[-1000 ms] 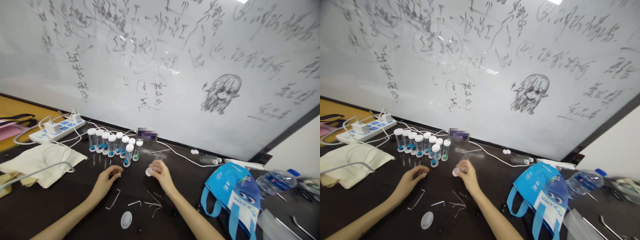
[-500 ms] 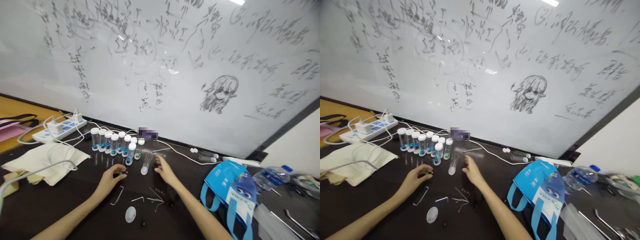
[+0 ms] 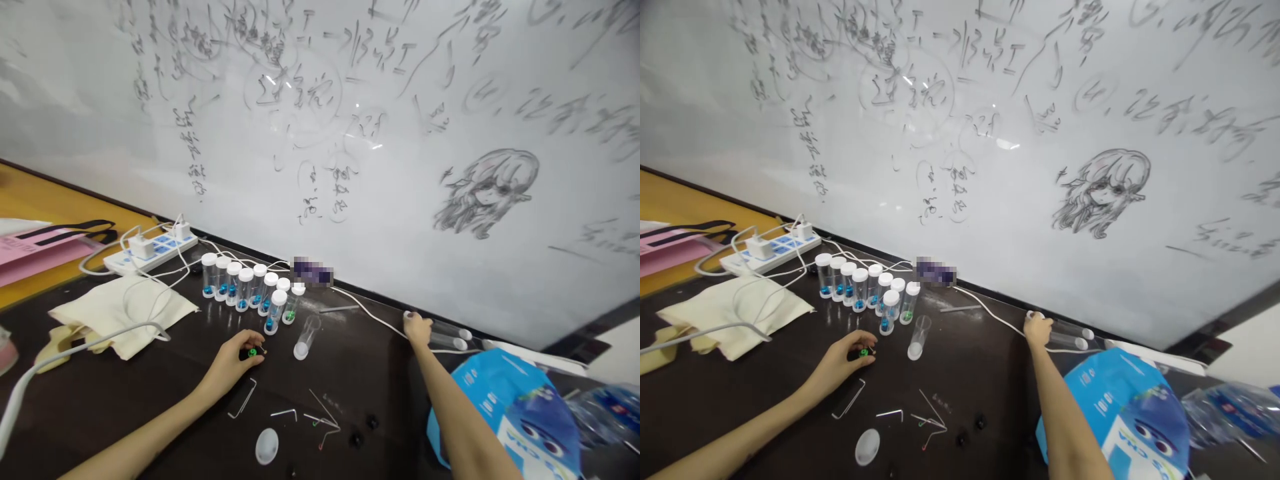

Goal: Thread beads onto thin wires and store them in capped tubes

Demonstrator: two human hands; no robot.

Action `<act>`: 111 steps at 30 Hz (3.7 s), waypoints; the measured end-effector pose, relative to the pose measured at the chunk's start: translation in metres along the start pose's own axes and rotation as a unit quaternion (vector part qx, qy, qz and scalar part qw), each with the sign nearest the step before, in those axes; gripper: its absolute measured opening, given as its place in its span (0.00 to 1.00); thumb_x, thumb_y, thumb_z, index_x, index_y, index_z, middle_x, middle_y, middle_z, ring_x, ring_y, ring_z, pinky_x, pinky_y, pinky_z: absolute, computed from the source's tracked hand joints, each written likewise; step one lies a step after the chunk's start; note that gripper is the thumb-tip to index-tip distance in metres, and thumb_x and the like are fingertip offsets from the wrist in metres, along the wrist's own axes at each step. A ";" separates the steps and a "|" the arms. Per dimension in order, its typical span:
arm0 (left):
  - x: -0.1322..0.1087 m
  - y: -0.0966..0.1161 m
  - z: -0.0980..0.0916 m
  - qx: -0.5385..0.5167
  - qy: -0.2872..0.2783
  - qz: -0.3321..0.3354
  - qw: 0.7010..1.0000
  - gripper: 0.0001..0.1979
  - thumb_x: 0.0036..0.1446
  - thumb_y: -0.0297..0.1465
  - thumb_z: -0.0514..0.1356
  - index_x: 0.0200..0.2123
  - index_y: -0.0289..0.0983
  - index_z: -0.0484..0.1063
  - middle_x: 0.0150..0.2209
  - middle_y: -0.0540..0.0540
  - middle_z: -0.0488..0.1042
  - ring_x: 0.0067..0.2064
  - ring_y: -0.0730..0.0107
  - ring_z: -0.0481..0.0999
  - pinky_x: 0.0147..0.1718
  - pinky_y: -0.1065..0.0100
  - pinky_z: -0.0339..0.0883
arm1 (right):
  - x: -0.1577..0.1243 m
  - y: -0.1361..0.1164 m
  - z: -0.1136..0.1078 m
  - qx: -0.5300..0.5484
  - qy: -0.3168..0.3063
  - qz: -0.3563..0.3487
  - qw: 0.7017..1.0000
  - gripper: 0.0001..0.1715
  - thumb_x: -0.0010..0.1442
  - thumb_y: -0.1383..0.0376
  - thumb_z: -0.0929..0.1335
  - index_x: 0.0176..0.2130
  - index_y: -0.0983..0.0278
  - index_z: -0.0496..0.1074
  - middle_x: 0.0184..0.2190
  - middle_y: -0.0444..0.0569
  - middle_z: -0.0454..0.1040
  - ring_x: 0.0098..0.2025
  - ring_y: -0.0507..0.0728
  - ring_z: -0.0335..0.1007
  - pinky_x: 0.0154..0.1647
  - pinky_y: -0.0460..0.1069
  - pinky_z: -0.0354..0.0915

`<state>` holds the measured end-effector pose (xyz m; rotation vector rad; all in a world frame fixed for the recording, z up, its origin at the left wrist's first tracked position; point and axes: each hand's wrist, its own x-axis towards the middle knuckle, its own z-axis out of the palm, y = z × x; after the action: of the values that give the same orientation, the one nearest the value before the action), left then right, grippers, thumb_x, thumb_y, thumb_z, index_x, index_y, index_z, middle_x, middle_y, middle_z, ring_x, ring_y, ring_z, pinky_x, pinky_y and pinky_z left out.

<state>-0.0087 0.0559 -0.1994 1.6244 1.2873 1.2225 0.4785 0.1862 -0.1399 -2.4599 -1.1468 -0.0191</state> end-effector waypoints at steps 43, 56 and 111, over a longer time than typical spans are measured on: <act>-0.002 0.000 -0.001 0.012 -0.008 0.031 0.999 0.10 0.47 0.26 0.64 0.36 0.39 0.74 0.36 0.47 0.77 0.40 0.61 0.77 0.43 0.62 0.69 | -0.029 -0.056 0.012 -0.089 -0.034 -0.272 0.958 0.16 0.66 0.62 0.67 0.53 0.64 0.68 0.52 0.53 0.71 0.47 0.60 0.72 0.46 0.58 0.71; -0.003 -0.002 -0.004 0.010 -0.027 0.028 0.999 0.12 0.47 0.27 0.65 0.38 0.39 0.74 0.38 0.47 0.77 0.41 0.59 0.77 0.46 0.58 0.69 | -0.195 -0.076 -0.016 0.047 -0.121 -0.505 0.853 0.07 0.67 0.67 0.66 0.43 0.62 0.74 0.48 0.48 0.73 0.46 0.55 0.72 0.48 0.51 0.68; -0.028 0.025 0.014 -0.152 -0.056 0.041 0.986 0.08 0.57 0.35 0.61 0.37 0.38 0.75 0.28 0.49 0.74 0.29 0.67 0.72 0.30 0.69 0.68 | -0.257 -0.022 -0.088 -0.149 -0.019 -0.416 0.897 0.13 0.70 0.66 0.61 0.36 0.64 0.72 0.31 0.51 0.77 0.32 0.60 0.78 0.27 0.48 0.61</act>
<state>0.0105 0.0226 -0.1873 1.5110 0.9222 1.2884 0.3067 -0.0222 -0.0996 -1.9962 -2.2613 -0.4253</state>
